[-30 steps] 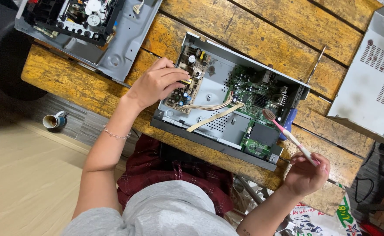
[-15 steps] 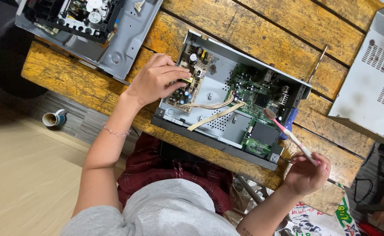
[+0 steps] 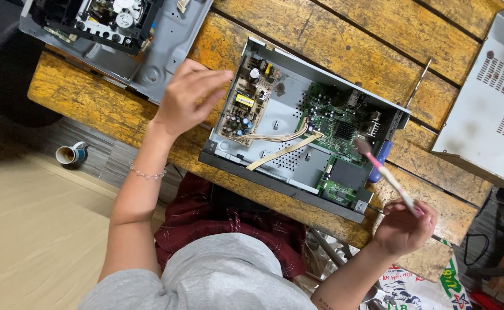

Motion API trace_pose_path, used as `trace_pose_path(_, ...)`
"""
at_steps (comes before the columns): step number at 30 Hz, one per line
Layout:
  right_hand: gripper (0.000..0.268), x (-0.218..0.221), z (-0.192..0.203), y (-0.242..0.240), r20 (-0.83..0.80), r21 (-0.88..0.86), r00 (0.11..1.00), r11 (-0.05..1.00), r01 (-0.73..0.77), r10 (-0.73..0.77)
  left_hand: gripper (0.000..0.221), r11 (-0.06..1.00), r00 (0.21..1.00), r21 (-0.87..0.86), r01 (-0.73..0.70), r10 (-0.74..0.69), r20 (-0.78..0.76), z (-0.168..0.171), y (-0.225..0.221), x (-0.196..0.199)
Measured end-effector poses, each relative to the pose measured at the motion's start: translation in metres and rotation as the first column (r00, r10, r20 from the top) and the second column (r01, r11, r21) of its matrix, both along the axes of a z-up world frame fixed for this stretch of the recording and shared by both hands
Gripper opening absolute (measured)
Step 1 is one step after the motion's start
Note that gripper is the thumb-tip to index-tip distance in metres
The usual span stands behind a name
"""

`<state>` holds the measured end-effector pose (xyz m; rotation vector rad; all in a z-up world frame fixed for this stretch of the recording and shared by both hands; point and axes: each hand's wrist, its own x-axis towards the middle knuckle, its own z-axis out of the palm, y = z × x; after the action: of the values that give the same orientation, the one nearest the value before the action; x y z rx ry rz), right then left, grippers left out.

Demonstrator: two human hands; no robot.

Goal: Repairing an electronic device by cleaning the circuit board with a brush and using a screwdriver.

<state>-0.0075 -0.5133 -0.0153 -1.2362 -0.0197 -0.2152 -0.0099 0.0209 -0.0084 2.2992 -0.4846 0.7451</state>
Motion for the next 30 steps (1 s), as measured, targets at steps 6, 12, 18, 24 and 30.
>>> trace_pose_path(6,0.019,0.0,0.002,0.0,0.029,0.101,0.996,0.991,0.083,-0.086,0.014,0.983,0.98,-0.143,-0.118,0.138,0.144,-0.01,0.003,-0.01)
trace_pose_path(12,0.012,0.001,0.016,0.02,-0.053,-0.086,0.978,0.977,0.195,-0.2,0.013,0.95,0.955,-0.217,-0.222,0.257,0.147,-0.014,-0.009,-0.026)
trace_pose_path(18,0.014,0.006,0.023,0.034,-0.073,-0.282,0.931,0.902,0.325,-0.358,0.023,0.889,0.919,-0.31,-0.338,0.383,0.097,0.024,-0.021,-0.039)
trace_pose_path(24,0.021,0.012,-0.015,0.013,0.075,-0.544,0.933,0.769,0.335,-0.353,0.036,0.894,0.882,-0.367,-0.257,0.372,0.288,0.002,-0.007,-0.032)
trace_pose_path(30,0.028,0.013,0.004,0.028,0.197,-0.743,0.963,0.612,0.27,-0.185,0.035,0.903,0.879,-0.366,-0.224,0.349,0.324,-0.021,0.002,-0.032)
